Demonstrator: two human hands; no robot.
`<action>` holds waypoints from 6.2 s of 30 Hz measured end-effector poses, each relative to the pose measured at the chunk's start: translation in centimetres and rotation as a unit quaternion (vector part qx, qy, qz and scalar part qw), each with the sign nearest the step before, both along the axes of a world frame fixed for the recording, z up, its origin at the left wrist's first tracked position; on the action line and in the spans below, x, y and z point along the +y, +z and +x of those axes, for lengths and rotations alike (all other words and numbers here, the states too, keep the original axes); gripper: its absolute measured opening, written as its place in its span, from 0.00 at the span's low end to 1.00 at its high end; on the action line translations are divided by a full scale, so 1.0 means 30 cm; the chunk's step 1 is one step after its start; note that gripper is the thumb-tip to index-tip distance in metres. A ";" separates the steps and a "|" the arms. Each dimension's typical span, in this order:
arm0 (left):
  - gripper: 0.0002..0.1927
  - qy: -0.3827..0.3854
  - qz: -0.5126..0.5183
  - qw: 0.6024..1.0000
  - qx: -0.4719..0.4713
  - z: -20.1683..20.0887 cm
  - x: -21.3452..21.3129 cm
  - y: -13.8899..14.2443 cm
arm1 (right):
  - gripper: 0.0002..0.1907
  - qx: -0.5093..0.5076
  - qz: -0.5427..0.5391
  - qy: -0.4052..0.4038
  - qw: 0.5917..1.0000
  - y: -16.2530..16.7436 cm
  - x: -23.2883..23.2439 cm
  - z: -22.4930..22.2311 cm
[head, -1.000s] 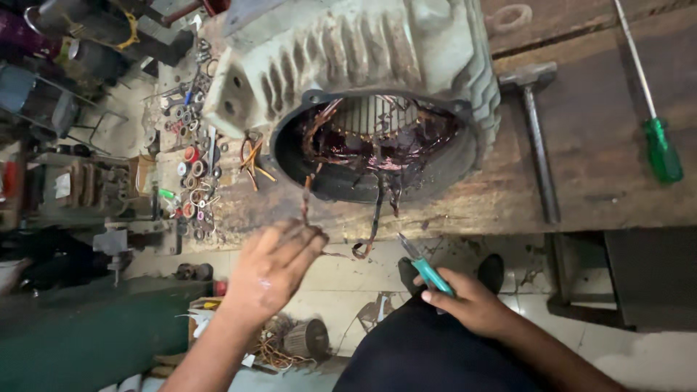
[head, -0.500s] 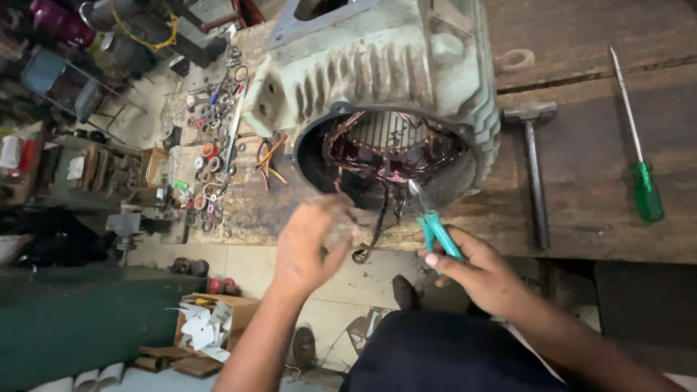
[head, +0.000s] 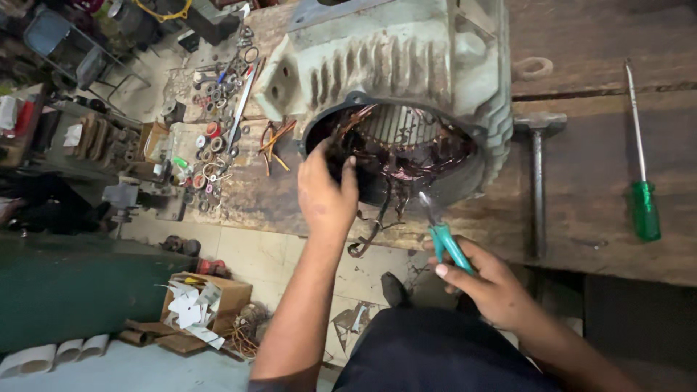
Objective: The person removes burnt copper windings from an electric motor stator on a workbench. They pull burnt wire coils out by hand, cut and grip wires with pliers, and use a long metal rod to pry and loosen the windings from the stator slots, placing the extracted wires on the bench.
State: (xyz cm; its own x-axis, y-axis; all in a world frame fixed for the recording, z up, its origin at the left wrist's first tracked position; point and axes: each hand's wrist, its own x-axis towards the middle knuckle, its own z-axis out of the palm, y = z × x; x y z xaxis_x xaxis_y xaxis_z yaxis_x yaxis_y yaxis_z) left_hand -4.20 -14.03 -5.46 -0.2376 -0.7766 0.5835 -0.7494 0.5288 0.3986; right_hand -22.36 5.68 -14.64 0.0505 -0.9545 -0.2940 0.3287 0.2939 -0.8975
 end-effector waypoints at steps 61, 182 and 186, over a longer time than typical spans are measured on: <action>0.10 -0.370 0.570 0.531 0.506 0.107 0.062 -0.505 | 0.13 0.114 -0.118 -0.099 0.982 0.141 -0.559 0.064; 0.19 -0.174 0.036 0.931 0.319 0.054 -0.018 -0.042 | 0.15 0.796 -0.369 -0.182 0.443 0.336 -0.620 0.149; 0.16 -0.199 0.052 0.933 0.294 0.011 -0.085 0.013 | 0.11 0.755 -0.394 -0.215 0.477 0.298 -0.633 0.146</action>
State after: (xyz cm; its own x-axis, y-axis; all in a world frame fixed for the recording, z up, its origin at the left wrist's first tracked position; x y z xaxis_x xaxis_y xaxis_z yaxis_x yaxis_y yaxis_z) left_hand -3.85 -16.59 -5.08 -0.1816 -0.7552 0.6299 -0.1372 0.6537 0.7442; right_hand -17.97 -13.32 -5.70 0.0997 -0.6251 0.7742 -0.9907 -0.1346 0.0189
